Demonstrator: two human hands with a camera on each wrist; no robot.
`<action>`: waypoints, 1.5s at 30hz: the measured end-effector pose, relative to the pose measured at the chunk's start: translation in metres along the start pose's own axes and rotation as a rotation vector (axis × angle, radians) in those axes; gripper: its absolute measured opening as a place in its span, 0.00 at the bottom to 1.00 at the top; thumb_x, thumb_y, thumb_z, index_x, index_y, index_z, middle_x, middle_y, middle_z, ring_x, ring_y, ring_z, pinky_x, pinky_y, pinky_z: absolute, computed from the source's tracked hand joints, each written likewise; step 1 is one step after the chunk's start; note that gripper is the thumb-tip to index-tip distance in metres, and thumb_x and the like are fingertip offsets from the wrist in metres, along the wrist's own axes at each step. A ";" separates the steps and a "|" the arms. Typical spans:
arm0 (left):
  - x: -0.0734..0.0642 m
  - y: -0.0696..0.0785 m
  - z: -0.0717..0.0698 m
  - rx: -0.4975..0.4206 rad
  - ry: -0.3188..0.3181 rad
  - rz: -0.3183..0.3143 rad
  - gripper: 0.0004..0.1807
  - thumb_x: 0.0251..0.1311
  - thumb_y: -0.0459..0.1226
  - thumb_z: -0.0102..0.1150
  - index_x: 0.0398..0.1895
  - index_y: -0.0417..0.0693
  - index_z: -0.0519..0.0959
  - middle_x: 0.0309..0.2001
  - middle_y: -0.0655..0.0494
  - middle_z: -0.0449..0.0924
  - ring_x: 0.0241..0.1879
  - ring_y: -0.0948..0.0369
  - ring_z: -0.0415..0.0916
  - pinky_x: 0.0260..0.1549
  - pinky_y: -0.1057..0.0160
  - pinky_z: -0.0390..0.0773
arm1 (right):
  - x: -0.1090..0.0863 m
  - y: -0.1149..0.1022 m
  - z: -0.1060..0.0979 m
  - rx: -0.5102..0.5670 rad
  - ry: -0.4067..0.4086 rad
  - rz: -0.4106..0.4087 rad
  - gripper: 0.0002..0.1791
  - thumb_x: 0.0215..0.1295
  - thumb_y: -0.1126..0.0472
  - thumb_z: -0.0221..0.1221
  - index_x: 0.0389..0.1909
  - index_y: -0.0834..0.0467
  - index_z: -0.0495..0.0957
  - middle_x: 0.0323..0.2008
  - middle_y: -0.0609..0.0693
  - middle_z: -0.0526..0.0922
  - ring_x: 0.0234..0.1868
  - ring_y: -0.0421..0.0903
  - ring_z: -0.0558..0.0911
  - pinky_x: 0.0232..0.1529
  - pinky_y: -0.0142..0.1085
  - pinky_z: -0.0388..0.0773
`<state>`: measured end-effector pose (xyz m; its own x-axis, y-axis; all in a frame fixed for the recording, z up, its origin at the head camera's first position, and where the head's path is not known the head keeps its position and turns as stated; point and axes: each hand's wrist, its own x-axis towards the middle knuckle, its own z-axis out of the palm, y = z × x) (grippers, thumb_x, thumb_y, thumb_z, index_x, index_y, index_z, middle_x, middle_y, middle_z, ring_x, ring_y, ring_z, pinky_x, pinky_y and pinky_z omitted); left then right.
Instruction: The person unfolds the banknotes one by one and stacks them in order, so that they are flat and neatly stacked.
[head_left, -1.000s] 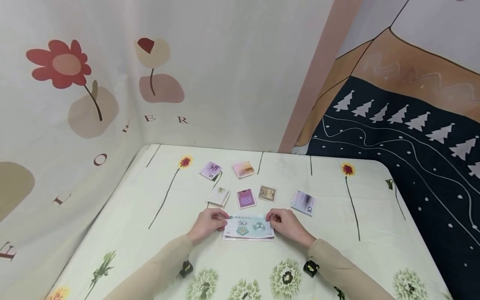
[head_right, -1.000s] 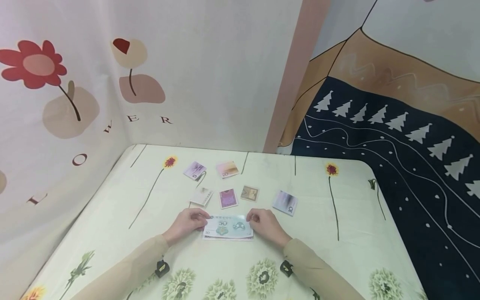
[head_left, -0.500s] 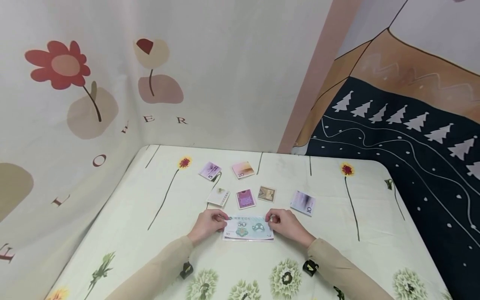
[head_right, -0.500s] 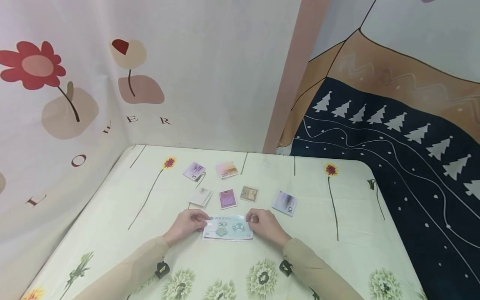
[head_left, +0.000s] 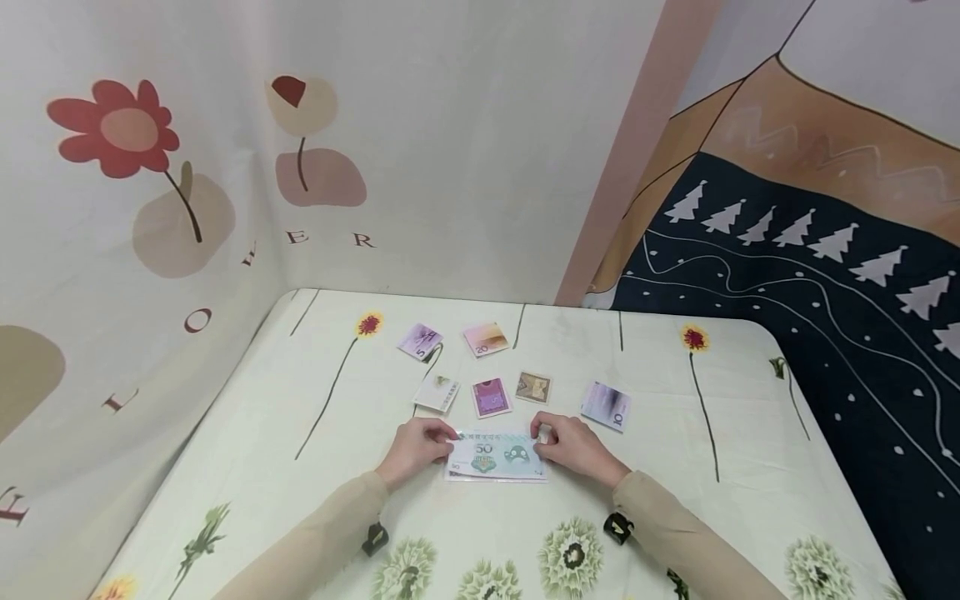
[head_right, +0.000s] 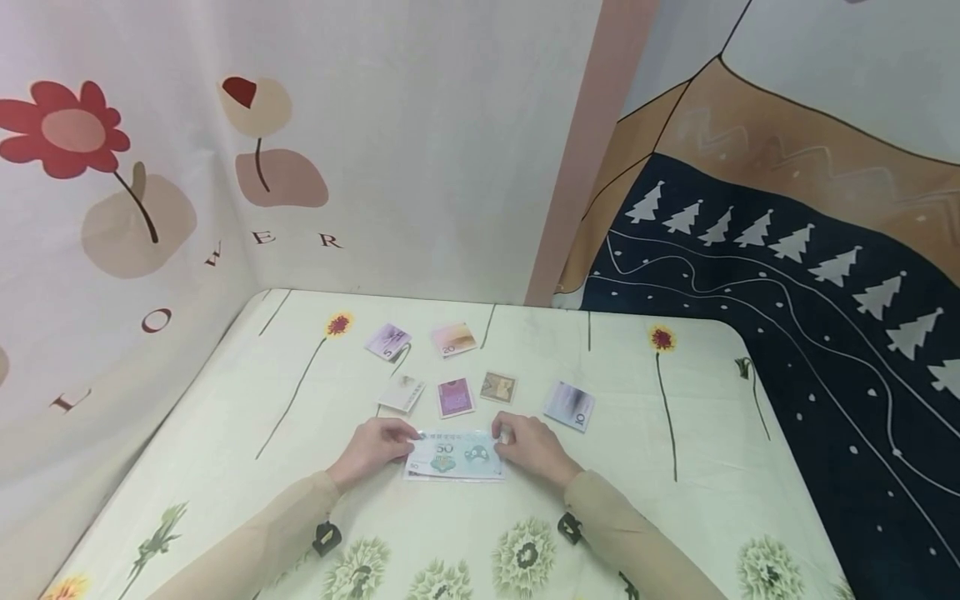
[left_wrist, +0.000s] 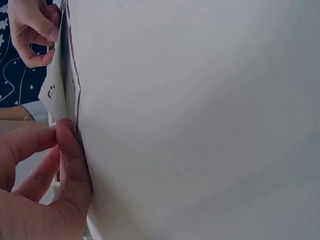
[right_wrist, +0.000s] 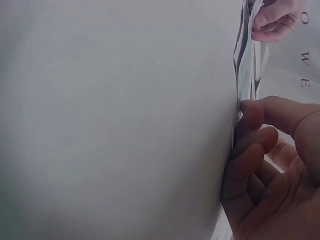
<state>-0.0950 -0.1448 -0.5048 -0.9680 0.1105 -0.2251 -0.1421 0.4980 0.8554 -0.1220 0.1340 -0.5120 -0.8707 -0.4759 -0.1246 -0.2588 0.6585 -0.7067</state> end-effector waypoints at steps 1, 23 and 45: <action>0.000 0.000 0.000 0.000 0.001 -0.005 0.08 0.49 0.22 0.63 0.33 0.37 0.83 0.23 0.55 0.76 0.23 0.62 0.75 0.25 0.65 0.81 | 0.000 0.000 0.000 -0.003 0.000 0.000 0.07 0.59 0.64 0.63 0.34 0.50 0.76 0.15 0.41 0.70 0.15 0.36 0.65 0.18 0.29 0.60; 0.002 -0.005 -0.001 -0.015 0.002 -0.031 0.08 0.51 0.23 0.64 0.35 0.38 0.83 0.24 0.54 0.76 0.22 0.62 0.76 0.24 0.65 0.81 | 0.002 -0.001 -0.001 0.002 -0.001 -0.024 0.08 0.59 0.64 0.64 0.35 0.50 0.76 0.14 0.40 0.70 0.15 0.36 0.65 0.18 0.29 0.60; -0.001 0.000 -0.011 -0.090 -0.045 -0.003 0.05 0.56 0.25 0.61 0.35 0.36 0.83 0.29 0.50 0.82 0.25 0.59 0.78 0.25 0.63 0.80 | 0.007 0.000 -0.017 0.197 0.011 0.013 0.03 0.63 0.65 0.58 0.35 0.59 0.80 0.17 0.47 0.76 0.18 0.39 0.69 0.20 0.29 0.65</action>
<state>-0.0962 -0.1543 -0.4997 -0.9575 0.1487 -0.2470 -0.1651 0.4194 0.8926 -0.1354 0.1403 -0.5007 -0.8782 -0.4609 -0.1278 -0.1616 0.5373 -0.8277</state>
